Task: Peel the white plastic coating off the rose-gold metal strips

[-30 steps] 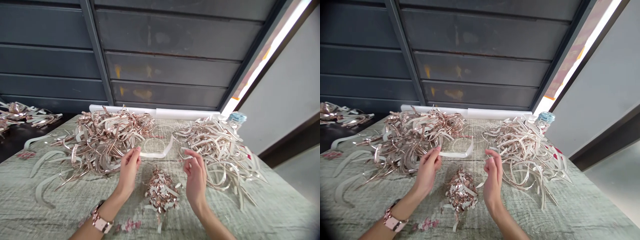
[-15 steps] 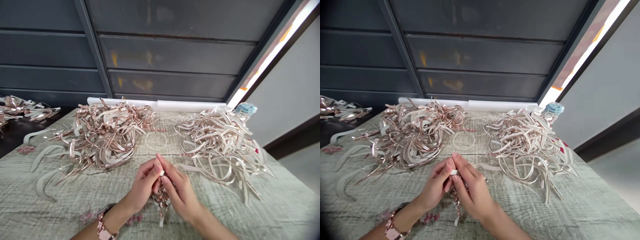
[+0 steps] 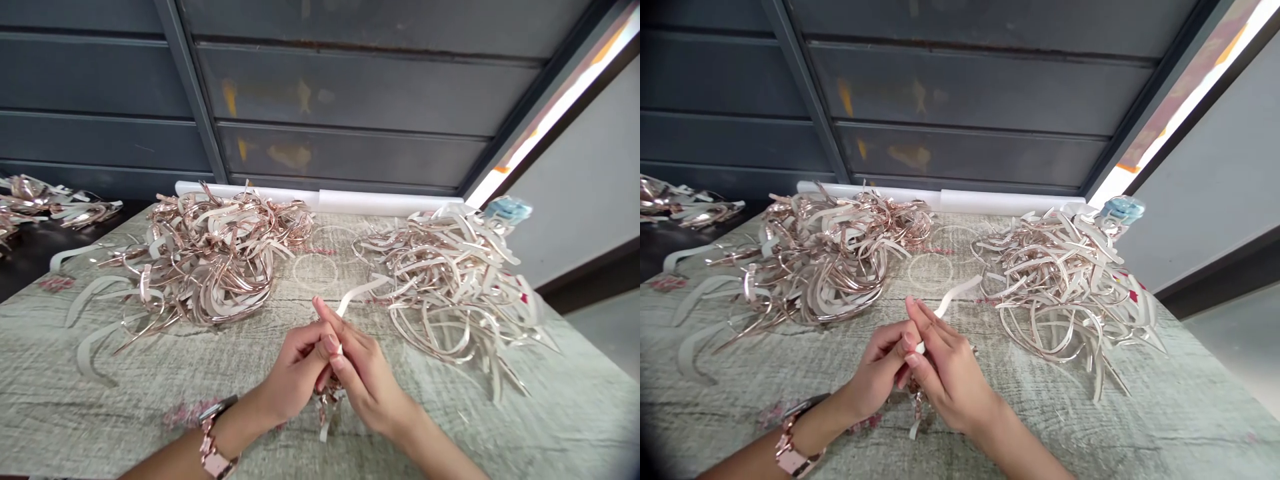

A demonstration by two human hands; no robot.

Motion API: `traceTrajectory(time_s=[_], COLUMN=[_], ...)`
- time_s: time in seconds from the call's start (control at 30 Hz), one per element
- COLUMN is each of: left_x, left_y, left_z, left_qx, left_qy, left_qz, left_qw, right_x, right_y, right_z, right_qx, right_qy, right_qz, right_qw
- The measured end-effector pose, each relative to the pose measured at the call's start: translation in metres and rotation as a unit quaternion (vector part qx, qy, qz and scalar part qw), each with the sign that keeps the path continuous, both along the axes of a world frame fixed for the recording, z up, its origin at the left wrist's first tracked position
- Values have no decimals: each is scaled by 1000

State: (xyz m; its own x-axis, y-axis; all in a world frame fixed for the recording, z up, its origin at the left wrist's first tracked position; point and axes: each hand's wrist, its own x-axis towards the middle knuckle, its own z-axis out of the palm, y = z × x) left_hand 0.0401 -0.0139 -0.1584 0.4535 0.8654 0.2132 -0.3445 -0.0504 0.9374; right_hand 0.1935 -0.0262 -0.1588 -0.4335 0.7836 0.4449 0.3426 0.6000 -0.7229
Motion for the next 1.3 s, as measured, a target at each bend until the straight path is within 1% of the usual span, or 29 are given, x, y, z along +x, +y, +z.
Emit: traceTrajectory(time_s=[0.13, 0.17, 0.23, 0.3, 0.37, 0.43, 0.5, 0.57, 0.63, 0.73, 0.8, 0.87, 0.93, 0.97, 1.07, 1.13, 1.23, 1.3], left_x=[2, 3, 5, 8, 11, 12, 12, 12, 13, 17, 20, 21, 22, 22, 23, 24, 24, 24], left_y=[-4, -5, -9, -11, -12, -12, -11, -11, -12, -13, -14, -15, -15, -15, -13, -12, -11, -11], left_z=[-1, -2, -4, -7, -10, -12, -12, -11, -10, -10, -11, -11, -12, -12, -13, -13, -12, -12], left_qx=[20, 26, 38, 49, 67, 89, 111, 145, 186, 227, 250, 270, 281, 286, 302, 314, 330, 320], left_qy=[20, 26, 32, 27, 14, 12, 33, 72, 119, 180, 206, 222, 234, 241, 269, 281, 284, 277], left_qz=[23, 31, 54, 78, 89, 89, 96, 119, 155, 207, 223, 228, 230, 232, 240, 241, 237, 229], left_qw=[999, 999, 997, 995, 994, 992, 989, 980, 963, 935, 920, 909, 902, 898, 883, 874, 869, 876], right_x=[-2, -3, -5, -7, -9, -10, -11, -11, -12, -14, -16, -18, -19, -19, -19, -18, -16, -13], right_y=[-2, -2, -4, -6, -8, -10, -11, -12, -12, -11, -11, -10, -8, -7, -3, 0, 4, 6], right_z=[-2, -2, 0, 3, 7, 11, 14, 16, 15, 12, 11, 12, 13, 13, 15, 16, 20, 24], right_qx=[24, 19, -28, -109, -187, -233, -260, -284, -311, -339, -342, -342, -352, -360, -389, -404, -417, -424], right_qy=[16, 24, 41, 66, 100, 143, 190, 244, 298, 361, 383, 399, 424, 445, 513, 543, 567, 580], right_qz=[-18, -24, -35, -42, -44, -45, -45, -34, -28, -46, -63, -72, -71, -70, -71, -74, -74, -71], right_qw=[999, 999, 998, 991, 976, 961, 946, 927, 902, 867, 856, 848, 831, 817, 762, 733, 706, 692])
